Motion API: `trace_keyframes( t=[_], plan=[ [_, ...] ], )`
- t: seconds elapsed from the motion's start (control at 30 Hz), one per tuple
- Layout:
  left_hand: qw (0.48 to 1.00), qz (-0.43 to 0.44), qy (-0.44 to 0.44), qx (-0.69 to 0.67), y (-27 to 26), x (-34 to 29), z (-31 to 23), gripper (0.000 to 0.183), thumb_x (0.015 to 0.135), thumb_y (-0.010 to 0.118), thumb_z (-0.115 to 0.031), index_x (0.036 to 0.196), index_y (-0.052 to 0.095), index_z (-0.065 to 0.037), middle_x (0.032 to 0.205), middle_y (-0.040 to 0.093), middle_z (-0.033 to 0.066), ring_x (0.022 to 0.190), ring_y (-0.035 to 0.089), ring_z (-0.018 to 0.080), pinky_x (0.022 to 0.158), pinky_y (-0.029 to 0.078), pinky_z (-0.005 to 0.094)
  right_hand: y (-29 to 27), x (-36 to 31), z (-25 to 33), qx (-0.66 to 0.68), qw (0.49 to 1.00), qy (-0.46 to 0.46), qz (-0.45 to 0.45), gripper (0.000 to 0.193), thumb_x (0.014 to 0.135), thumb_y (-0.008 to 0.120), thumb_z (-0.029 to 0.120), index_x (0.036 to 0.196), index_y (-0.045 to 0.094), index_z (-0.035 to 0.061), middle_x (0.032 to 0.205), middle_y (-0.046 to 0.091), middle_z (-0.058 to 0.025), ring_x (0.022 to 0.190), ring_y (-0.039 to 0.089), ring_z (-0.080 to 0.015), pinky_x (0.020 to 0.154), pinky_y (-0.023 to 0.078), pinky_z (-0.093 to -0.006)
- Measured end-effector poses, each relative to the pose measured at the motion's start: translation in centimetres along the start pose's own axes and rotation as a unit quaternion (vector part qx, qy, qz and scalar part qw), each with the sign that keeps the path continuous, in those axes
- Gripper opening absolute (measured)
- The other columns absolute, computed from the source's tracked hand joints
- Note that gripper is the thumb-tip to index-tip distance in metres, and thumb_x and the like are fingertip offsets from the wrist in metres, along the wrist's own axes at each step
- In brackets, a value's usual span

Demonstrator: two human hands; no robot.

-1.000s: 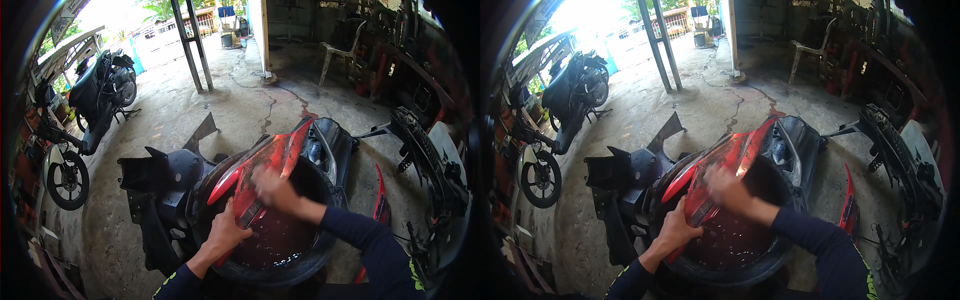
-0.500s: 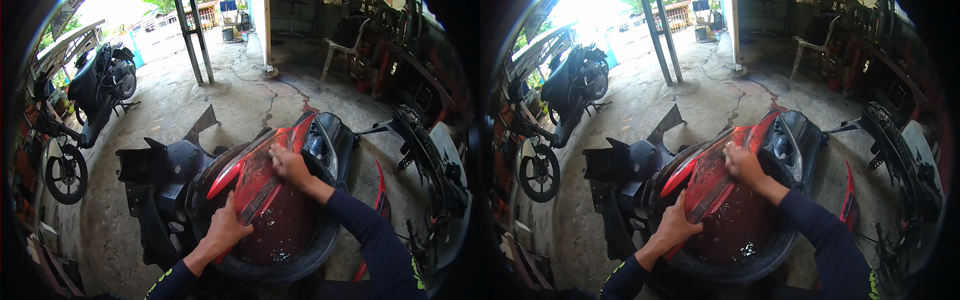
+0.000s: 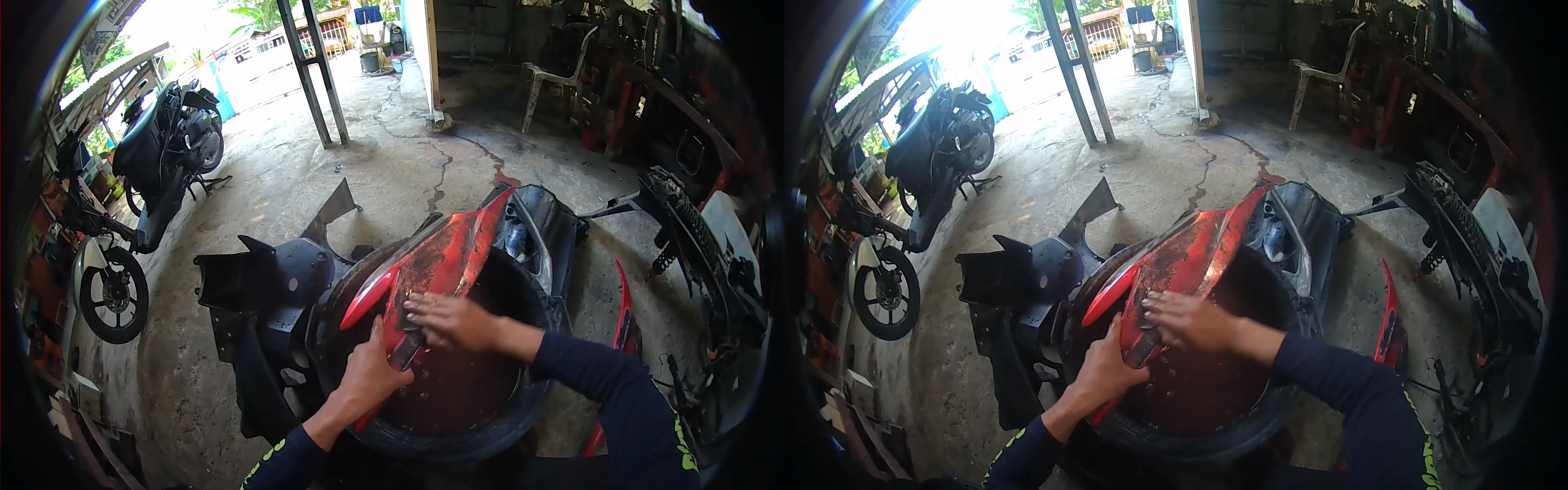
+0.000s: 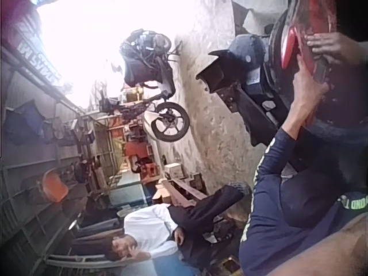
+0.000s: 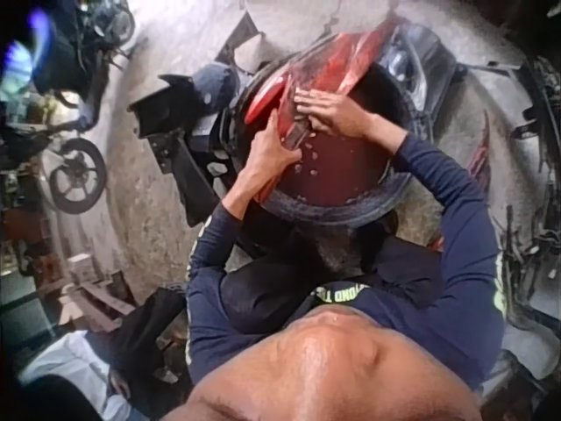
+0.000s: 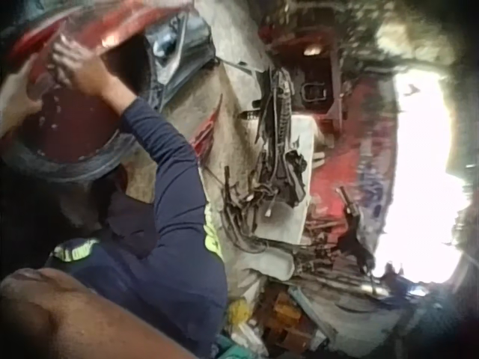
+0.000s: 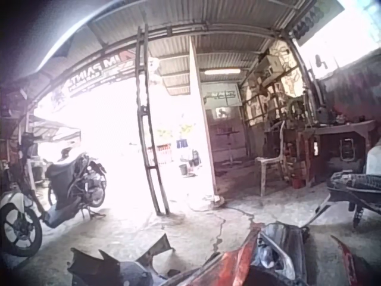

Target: The person wet sands a motorcycle fairing using sandpaper over a basin of water, rubbing the surface and rinsing the part by hand.

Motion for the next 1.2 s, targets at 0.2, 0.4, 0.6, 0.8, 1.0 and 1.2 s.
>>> trace_keyframes(
  t=[0.2, 0.4, 0.6, 0.8, 1.0, 1.2],
  plan=[
    [1.000, 0.007, -0.011, -0.027, -0.7, 0.4, -1.2, 0.115, 0.065, 0.084, -0.026, 0.152, 0.021, 0.015, 0.097, 0.071, 0.0303, 0.095, 0.071, 0.0419, 0.090, 0.056, 0.0414, -0.7, -1.4, -3.8, -0.019, 0.995, 0.086, -0.043, 0.034, 0.085, 0.068, 0.007, 0.117, 0.064, -0.0028, 0.127, 0.064, -0.0224, 0.120, 0.063, -0.0391, 0.099, 0.054, -0.0439],
    [1.000, -0.015, 0.011, 0.000, 0.0, -0.4, -0.1, 0.115, 0.064, 0.084, -0.024, 0.153, 0.022, 0.014, 0.101, 0.070, 0.0318, 0.095, 0.072, 0.0404, 0.090, 0.056, 0.0393, -1.8, -1.5, -4.7, 0.016, 1.000, 0.026, -0.006, 0.038, 0.089, 0.070, 0.016, 0.121, 0.061, -0.0031, 0.131, 0.063, -0.0213, 0.119, 0.063, -0.0376, 0.096, 0.054, -0.0460],
    [1.000, -0.004, -0.011, -0.010, -0.2, -0.3, 0.2, 0.114, 0.064, 0.084, -0.024, 0.153, 0.023, 0.014, 0.105, 0.070, 0.0325, 0.099, 0.072, 0.0406, 0.091, 0.056, 0.0400, -0.4, -0.5, 0.4, -0.005, 1.000, -0.010, 0.003, 0.037, 0.084, 0.068, 0.012, 0.117, 0.063, -0.0029, 0.130, 0.062, -0.0220, 0.125, 0.060, -0.0371, 0.105, 0.050, -0.0460],
    [1.000, -0.020, 0.005, -0.003, -0.2, 0.2, 0.1, 0.113, 0.063, 0.083, -0.023, 0.152, 0.024, 0.014, 0.105, 0.070, 0.0320, 0.098, 0.071, 0.0412, 0.090, 0.056, 0.0401, -1.2, -1.9, -3.0, -0.029, 0.993, 0.111, -0.012, 0.041, 0.080, 0.071, 0.011, 0.118, 0.063, -0.0016, 0.129, 0.063, -0.0214, 0.116, 0.064, -0.0341, 0.097, 0.055, -0.0416],
    [1.000, -0.019, 0.012, -0.004, 0.7, -0.5, -0.5, 0.113, 0.063, 0.083, -0.024, 0.152, 0.025, 0.014, 0.106, 0.070, 0.0315, 0.099, 0.071, 0.0413, 0.091, 0.056, 0.0401, -3.1, -1.6, -6.9, -0.061, 0.972, 0.216, -0.071, 0.033, 0.079, 0.068, 0.006, 0.110, 0.064, -0.0029, 0.103, 0.068, -0.0174, 0.101, 0.068, -0.0310, 0.086, 0.057, -0.0442],
    [1.000, -0.011, -0.013, -0.019, 0.4, -0.2, -0.2, 0.114, 0.062, 0.083, -0.025, 0.151, 0.025, 0.015, 0.109, 0.068, 0.0337, 0.103, 0.070, 0.0428, 0.095, 0.054, 0.0416, 1.1, -1.2, 0.1, 0.034, 0.999, 0.033, -0.022, 0.033, 0.085, 0.066, 0.010, 0.116, 0.065, -0.0012, 0.131, 0.062, -0.0228, 0.127, 0.058, -0.0419, 0.109, 0.047, -0.0471]
  ],
)
Point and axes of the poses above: each hand's wrist, its own x-axis towards the middle knuckle, its own y-axis out of the palm, z = x × y, the point moved 3 cm from there along x, towards the middle knuckle
